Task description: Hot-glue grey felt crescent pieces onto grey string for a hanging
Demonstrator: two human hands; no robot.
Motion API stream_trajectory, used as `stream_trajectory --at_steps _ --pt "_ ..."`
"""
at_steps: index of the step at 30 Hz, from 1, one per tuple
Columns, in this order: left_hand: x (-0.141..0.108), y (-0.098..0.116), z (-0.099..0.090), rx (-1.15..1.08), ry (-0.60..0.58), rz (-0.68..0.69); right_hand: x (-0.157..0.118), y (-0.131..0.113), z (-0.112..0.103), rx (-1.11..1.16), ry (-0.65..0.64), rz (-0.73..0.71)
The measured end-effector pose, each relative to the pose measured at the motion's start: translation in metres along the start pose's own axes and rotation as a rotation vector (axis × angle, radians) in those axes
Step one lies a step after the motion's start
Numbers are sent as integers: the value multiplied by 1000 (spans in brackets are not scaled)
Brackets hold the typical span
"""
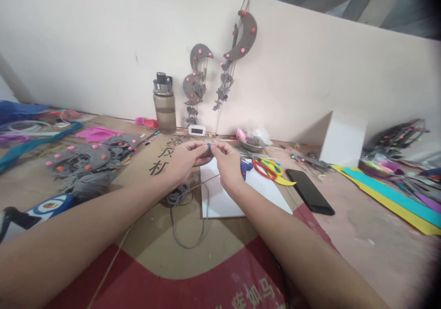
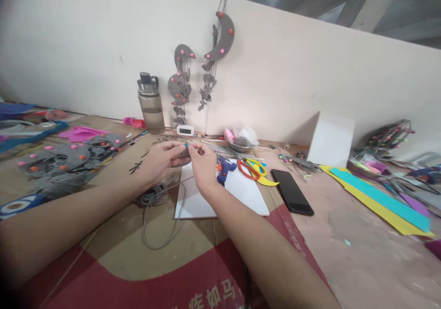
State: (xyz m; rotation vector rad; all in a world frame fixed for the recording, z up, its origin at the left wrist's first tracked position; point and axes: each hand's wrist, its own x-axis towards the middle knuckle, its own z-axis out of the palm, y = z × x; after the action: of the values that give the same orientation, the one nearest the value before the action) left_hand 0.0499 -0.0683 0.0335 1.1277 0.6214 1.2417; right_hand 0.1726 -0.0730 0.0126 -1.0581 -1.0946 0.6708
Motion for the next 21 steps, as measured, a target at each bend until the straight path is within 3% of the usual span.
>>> stream_trajectory --at_steps 10,21 --pt "6 -8 -3 20 103 23 -4 -3 3 -36 -31 -22" --pt "9 -11 -7 38 109 -16 -3 2 2 -25 -46 47"
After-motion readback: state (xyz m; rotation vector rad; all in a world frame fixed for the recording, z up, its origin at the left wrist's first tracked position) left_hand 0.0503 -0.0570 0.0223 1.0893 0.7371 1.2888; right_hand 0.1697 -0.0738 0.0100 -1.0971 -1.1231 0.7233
